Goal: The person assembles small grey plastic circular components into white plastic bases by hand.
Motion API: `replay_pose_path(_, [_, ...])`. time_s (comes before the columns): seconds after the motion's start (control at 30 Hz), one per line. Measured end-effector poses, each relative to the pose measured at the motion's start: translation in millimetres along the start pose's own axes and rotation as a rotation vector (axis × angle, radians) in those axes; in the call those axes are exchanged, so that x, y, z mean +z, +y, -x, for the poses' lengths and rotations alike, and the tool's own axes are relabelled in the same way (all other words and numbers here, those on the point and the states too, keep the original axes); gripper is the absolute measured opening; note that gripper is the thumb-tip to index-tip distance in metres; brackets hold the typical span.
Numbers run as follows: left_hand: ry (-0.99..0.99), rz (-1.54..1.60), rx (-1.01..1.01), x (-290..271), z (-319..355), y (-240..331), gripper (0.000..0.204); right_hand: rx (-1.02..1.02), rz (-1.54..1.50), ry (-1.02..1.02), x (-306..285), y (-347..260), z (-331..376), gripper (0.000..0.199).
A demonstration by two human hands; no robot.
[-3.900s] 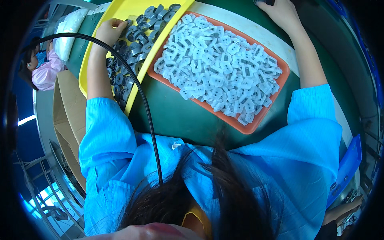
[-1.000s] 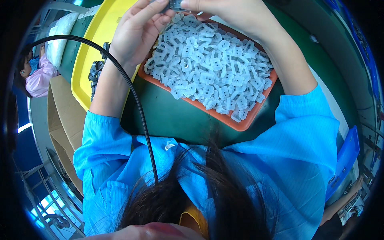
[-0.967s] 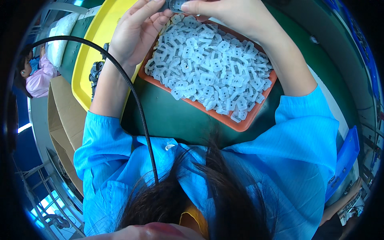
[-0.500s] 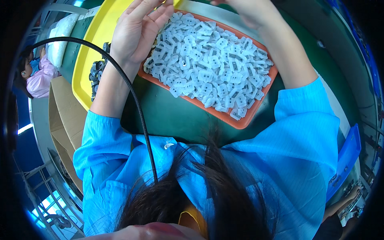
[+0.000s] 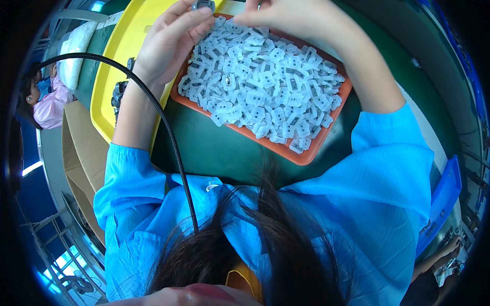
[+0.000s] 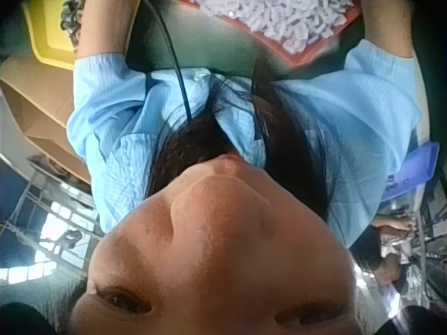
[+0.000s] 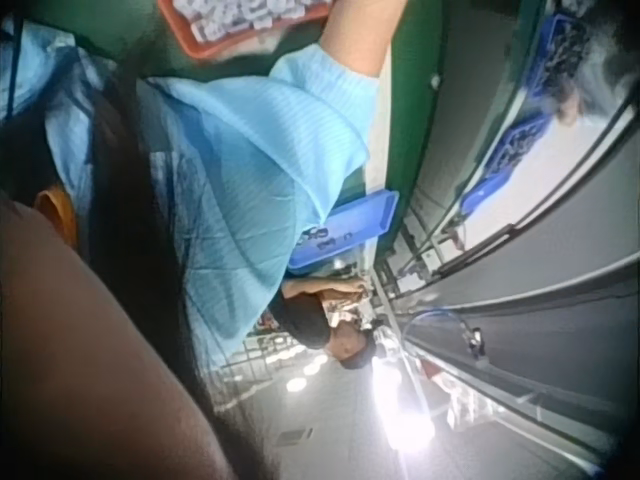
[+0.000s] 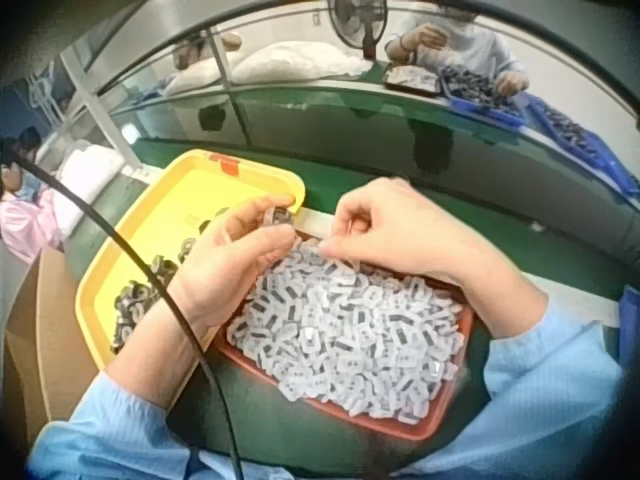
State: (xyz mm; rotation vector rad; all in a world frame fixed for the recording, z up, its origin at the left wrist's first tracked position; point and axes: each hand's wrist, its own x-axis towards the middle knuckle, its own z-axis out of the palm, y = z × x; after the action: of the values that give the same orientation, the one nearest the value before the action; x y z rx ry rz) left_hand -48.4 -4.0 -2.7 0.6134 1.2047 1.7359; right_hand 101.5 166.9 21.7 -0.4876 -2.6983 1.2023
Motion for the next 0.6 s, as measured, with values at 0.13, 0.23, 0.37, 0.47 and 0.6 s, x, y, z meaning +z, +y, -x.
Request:
replay_pose_path(0.13, [-0.153,-0.165,-0.012,6,-3,-6,0.047,0.064,0.141,-0.094,-3,-1,6,0.032])
replay_pose_path(0.23, [-0.181,-0.307,-0.039,3,-3,-7,0.047,0.144,0.057,-0.162,-19,0,6,0.024])
replay_pose_path(0.37, [-0.193,-0.389,0.029,15,-4,-10,0.049,0.113,-0.385,-0.106,-31,12,10,0.017])
replay_pose_path(0.47, [-0.161,-0.377,0.112,11,0,-15,0.048,0.069,-0.636,-0.015,-18,6,5,0.016])
replay_pose_path(0.6, [-0.152,-0.33,0.112,14,1,-12,0.049,-0.061,-0.483,0.134,3,-4,7,0.012])
